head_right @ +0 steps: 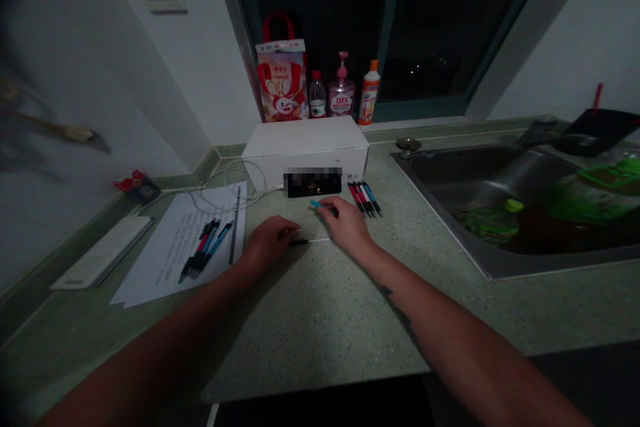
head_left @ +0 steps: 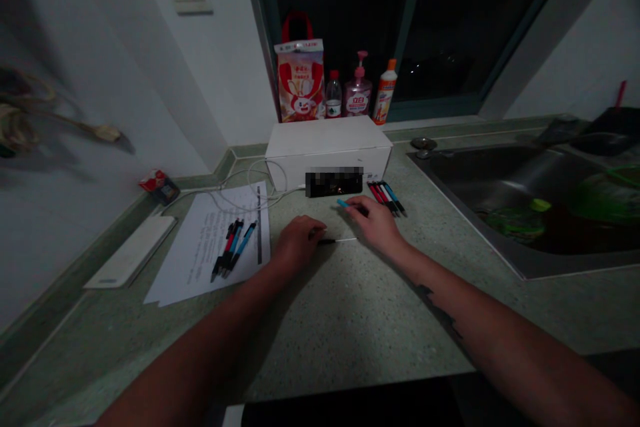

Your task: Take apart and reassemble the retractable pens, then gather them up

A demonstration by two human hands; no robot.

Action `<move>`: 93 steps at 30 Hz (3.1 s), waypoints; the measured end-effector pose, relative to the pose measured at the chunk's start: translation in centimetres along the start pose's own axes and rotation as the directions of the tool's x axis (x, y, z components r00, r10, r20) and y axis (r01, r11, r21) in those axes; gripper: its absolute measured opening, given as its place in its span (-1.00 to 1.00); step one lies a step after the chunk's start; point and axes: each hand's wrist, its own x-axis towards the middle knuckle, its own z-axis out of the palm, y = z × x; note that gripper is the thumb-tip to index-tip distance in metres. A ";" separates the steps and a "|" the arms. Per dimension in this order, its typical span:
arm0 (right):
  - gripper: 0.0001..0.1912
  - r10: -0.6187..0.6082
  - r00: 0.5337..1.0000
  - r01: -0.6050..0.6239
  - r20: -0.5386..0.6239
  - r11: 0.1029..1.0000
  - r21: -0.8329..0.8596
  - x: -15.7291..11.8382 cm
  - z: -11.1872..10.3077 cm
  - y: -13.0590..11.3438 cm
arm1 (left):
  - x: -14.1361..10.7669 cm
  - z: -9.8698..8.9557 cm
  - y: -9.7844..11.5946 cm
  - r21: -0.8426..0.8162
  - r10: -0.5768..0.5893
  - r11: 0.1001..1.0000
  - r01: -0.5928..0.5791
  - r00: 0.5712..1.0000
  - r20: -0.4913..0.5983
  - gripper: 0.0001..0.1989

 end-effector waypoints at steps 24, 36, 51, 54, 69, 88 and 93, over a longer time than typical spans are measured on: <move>-0.86 -0.167 0.923 0.318 0.346 0.839 -0.441 -0.4 0.8 -2.0 | 0.2 -0.9 0.7 0.161 -0.149 0.978 0.132 0.984 0.101 -0.86; -0.83 -0.200 0.922 0.332 0.332 0.850 -0.410 -0.6 -0.1 -2.1 | -1.0 -1.1 1.4 0.165 -0.001 0.986 -0.016 0.995 0.099 -0.88; -0.89 -0.196 0.800 0.492 0.567 0.756 -0.433 -2.2 -1.5 -4.5 | -1.3 -1.0 1.4 0.244 0.154 0.947 -0.208 0.963 0.223 -0.84; -0.91 -0.187 0.809 0.482 0.558 0.754 -0.447 -2.1 -1.5 -4.5 | -1.4 -1.2 1.7 0.229 0.166 0.948 -0.220 0.958 0.234 -0.76; -0.86 -0.146 0.877 0.421 0.458 0.692 -0.586 -1.5 -3.2 -4.6 | -1.5 -2.1 1.5 0.250 0.062 0.963 -0.101 0.985 0.161 -0.74; -0.89 -0.082 0.857 0.403 0.509 0.724 -0.560 -1.4 -3.9 -4.8 | -1.5 -1.6 1.3 0.154 0.007 0.988 -0.025 0.993 0.115 -0.86; -0.92 -0.075 0.836 0.400 0.544 0.761 -0.510 -1.5 -3.9 -4.6 | -1.5 -1.6 1.5 0.224 -0.025 0.974 -0.010 0.988 0.154 -0.86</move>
